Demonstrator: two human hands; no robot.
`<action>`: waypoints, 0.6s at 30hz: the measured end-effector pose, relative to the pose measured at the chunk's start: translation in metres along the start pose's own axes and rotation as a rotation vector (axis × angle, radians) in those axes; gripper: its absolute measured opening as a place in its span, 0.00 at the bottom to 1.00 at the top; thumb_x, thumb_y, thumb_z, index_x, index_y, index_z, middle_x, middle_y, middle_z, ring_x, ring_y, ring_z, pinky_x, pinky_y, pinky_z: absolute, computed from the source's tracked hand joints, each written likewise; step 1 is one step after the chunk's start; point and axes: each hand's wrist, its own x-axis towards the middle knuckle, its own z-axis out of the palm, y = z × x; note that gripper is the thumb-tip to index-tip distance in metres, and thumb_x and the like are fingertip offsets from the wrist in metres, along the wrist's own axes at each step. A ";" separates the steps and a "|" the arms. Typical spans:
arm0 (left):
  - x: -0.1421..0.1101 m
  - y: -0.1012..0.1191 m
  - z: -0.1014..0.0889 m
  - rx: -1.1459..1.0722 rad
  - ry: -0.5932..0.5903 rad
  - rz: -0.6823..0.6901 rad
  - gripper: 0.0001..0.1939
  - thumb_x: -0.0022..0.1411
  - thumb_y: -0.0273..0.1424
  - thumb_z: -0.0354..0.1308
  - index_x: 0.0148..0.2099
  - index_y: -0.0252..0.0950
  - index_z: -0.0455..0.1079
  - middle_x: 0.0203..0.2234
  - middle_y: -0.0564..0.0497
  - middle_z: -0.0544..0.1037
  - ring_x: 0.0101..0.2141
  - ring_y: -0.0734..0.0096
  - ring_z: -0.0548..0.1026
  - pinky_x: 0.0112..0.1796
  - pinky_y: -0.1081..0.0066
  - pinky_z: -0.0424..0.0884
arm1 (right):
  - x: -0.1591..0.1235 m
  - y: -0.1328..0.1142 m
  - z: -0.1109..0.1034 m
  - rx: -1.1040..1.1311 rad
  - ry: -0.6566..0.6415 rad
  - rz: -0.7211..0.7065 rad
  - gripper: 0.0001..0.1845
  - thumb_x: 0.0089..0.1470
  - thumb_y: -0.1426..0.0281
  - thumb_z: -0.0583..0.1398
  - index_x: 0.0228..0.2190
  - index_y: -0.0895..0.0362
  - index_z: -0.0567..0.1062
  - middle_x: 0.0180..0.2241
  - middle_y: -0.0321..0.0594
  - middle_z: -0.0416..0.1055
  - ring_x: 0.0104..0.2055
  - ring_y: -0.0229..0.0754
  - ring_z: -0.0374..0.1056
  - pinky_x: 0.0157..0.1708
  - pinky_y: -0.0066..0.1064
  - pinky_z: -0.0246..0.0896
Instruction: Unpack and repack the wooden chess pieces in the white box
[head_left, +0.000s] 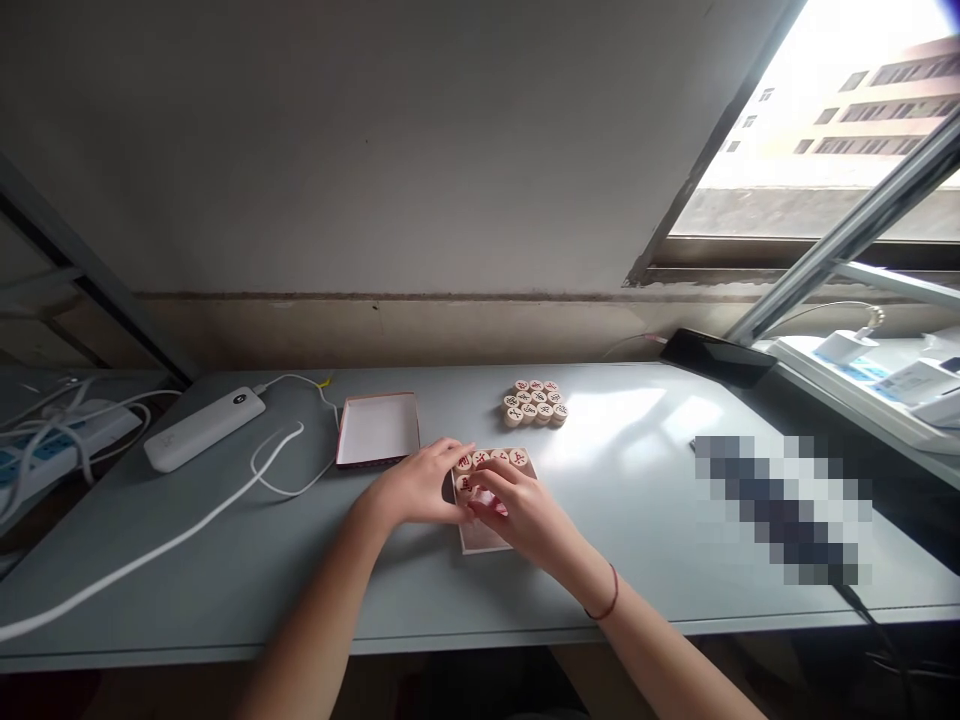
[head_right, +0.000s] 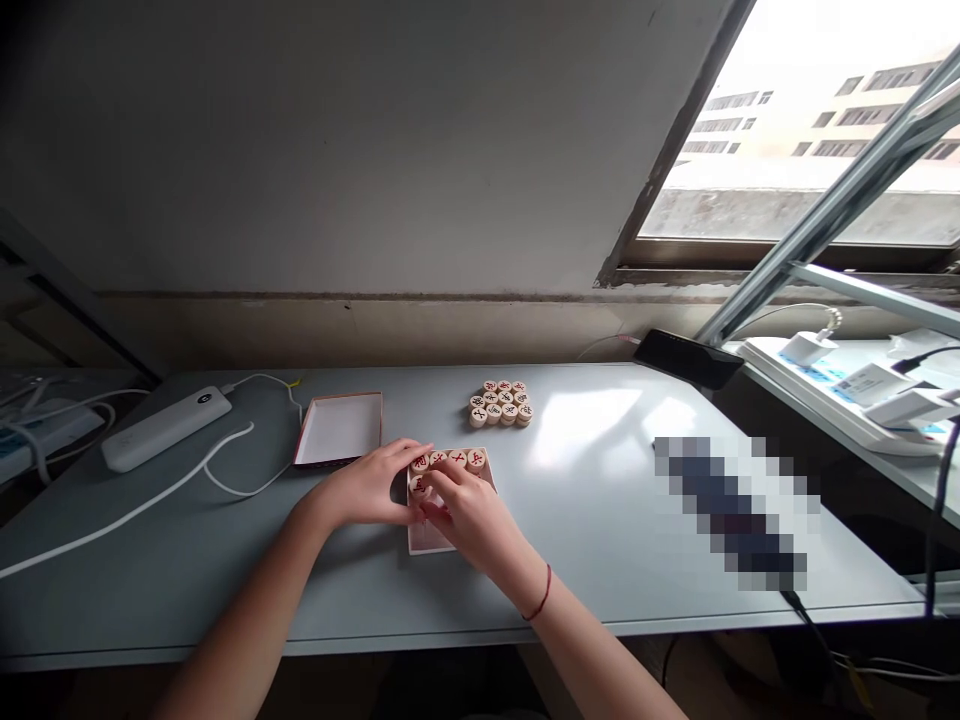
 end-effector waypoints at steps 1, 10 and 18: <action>0.000 0.001 0.000 -0.011 -0.005 0.001 0.38 0.50 0.37 0.62 0.63 0.42 0.59 0.56 0.48 0.67 0.52 0.58 0.70 0.49 0.67 0.68 | 0.001 0.002 0.002 -0.009 0.000 0.001 0.09 0.56 0.77 0.57 0.37 0.53 0.73 0.41 0.42 0.72 0.35 0.41 0.69 0.33 0.30 0.64; 0.005 0.012 0.011 0.076 0.075 -0.048 0.30 0.54 0.39 0.60 0.59 0.46 0.63 0.51 0.49 0.70 0.50 0.56 0.71 0.50 0.62 0.68 | 0.011 0.010 -0.020 0.071 0.024 0.111 0.07 0.55 0.75 0.57 0.36 0.54 0.73 0.32 0.38 0.74 0.28 0.37 0.67 0.28 0.26 0.60; 0.010 0.008 0.027 0.170 0.153 -0.088 0.28 0.60 0.31 0.53 0.62 0.40 0.59 0.51 0.45 0.71 0.51 0.55 0.70 0.51 0.59 0.67 | 0.094 0.083 -0.074 -0.421 0.025 0.449 0.12 0.57 0.67 0.55 0.40 0.57 0.76 0.41 0.45 0.75 0.39 0.45 0.71 0.34 0.30 0.60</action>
